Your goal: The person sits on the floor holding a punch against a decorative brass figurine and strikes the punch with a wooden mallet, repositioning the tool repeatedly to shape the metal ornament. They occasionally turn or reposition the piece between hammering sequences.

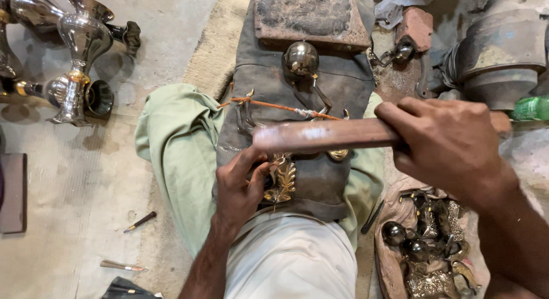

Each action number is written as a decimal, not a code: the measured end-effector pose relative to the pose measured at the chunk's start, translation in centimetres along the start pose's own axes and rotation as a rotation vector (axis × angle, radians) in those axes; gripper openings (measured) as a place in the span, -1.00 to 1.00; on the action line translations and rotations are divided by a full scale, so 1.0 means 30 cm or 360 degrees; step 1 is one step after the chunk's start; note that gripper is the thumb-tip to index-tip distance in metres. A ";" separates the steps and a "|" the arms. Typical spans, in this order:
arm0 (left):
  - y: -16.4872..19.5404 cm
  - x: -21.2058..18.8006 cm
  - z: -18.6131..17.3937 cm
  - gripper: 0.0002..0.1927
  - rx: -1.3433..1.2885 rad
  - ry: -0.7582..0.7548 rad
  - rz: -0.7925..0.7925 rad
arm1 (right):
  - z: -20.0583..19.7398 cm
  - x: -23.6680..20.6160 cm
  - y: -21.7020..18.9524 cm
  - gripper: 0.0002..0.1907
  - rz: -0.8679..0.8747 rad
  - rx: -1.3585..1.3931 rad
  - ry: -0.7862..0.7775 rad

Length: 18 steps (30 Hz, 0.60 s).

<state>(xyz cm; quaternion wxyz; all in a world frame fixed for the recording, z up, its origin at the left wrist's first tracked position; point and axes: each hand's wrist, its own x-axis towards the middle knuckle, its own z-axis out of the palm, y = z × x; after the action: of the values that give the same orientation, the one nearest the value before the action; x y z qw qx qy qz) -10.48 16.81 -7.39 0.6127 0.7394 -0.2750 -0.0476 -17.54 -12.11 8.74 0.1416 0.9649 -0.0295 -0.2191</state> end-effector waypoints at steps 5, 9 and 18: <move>0.009 0.007 -0.001 -0.60 -0.0063 -0.0016 -0.0002 | 0.005 -0.008 0.002 -0.51 0.0088 -0.0130 -0.0020; 0.015 0.012 -0.006 -0.58 -0.0176 -0.0061 -0.0039 | 0.018 -0.005 0.007 -0.56 -0.0115 0.0308 0.0232; 0.030 0.017 -0.010 -0.79 -0.0199 -0.0094 -0.0086 | 0.039 -0.009 0.006 -0.52 -0.0097 0.0142 0.0267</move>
<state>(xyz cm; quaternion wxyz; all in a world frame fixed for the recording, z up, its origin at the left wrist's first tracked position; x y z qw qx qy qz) -10.24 16.75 -6.34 0.6479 0.7050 -0.2694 -0.1029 -18.31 -12.56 7.89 0.0936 0.9857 0.0020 -0.1402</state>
